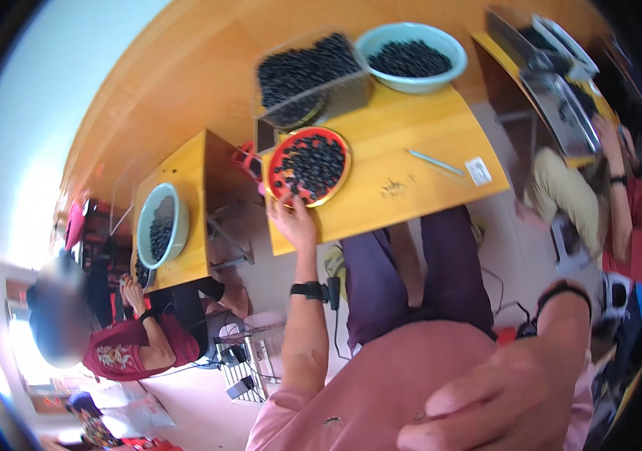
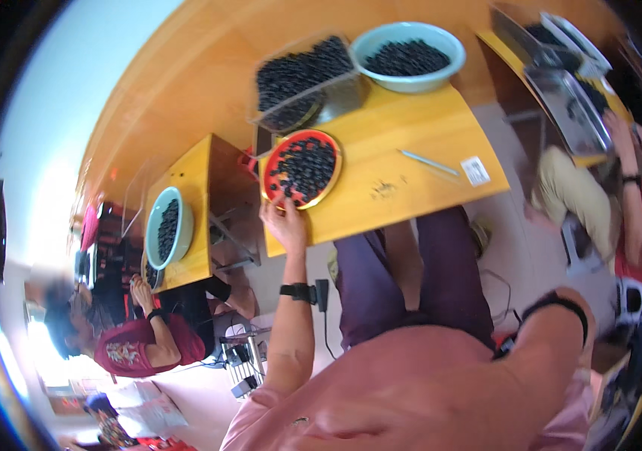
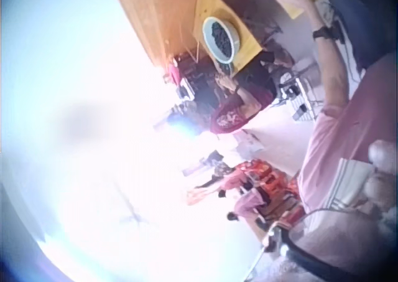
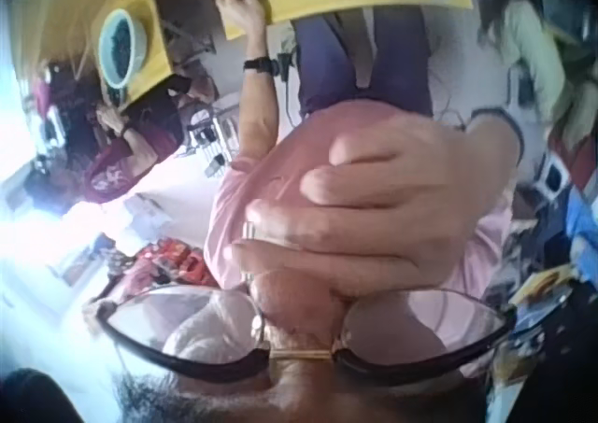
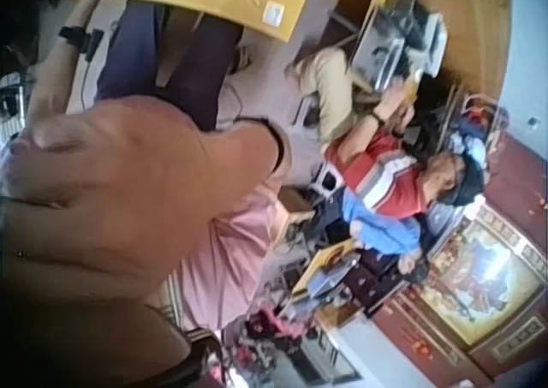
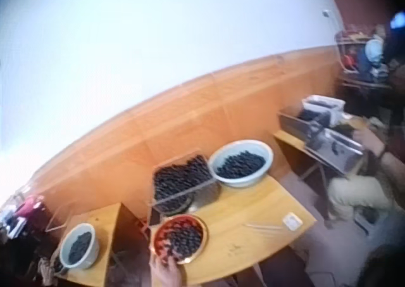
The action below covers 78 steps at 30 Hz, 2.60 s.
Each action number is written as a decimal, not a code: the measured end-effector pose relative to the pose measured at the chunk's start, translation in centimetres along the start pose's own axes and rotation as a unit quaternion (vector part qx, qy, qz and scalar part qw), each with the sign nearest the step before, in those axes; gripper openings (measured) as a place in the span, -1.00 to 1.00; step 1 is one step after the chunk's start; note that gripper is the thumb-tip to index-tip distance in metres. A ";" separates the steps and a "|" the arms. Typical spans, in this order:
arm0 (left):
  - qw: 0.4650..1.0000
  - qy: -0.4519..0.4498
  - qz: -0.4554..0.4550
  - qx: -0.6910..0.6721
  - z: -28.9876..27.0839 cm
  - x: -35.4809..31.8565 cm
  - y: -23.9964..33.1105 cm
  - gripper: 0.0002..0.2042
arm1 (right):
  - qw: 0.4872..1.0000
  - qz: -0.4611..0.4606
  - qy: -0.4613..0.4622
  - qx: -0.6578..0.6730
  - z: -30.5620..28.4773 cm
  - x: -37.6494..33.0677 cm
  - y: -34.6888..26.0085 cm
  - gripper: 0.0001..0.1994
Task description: Manually picking and sorting small black round parts into different containers.
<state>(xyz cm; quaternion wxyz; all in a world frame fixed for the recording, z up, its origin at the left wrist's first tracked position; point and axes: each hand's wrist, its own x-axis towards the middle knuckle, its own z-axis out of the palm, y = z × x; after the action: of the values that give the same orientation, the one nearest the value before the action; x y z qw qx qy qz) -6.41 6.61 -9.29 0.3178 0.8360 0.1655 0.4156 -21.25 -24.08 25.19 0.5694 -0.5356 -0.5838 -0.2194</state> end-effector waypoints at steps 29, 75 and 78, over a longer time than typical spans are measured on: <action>0.863 -0.161 -0.388 -0.282 -3.4 2.4 3.5 -0.38 | 0.769 0.629 0.049 0.098 0.5 -16.9 25.7 -0.49; 0.982 -0.132 -0.079 -0.108 -1.2 -2.1 4.5 -0.82 | 0.647 0.635 0.191 -0.377 -25.7 -6.3 41.1 -0.62; 0.985 -0.131 -0.057 -0.094 -1.2 -2.1 4.4 -0.82 | 0.616 0.545 0.111 -0.558 -25.0 -6.0 41.3 -0.62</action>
<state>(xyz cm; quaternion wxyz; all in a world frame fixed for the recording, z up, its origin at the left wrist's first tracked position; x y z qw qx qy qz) -8.54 2.68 -7.08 0.4368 0.8390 0.1299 0.2972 24.28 -34.37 11.58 0.2363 -0.9413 0.1181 -0.2104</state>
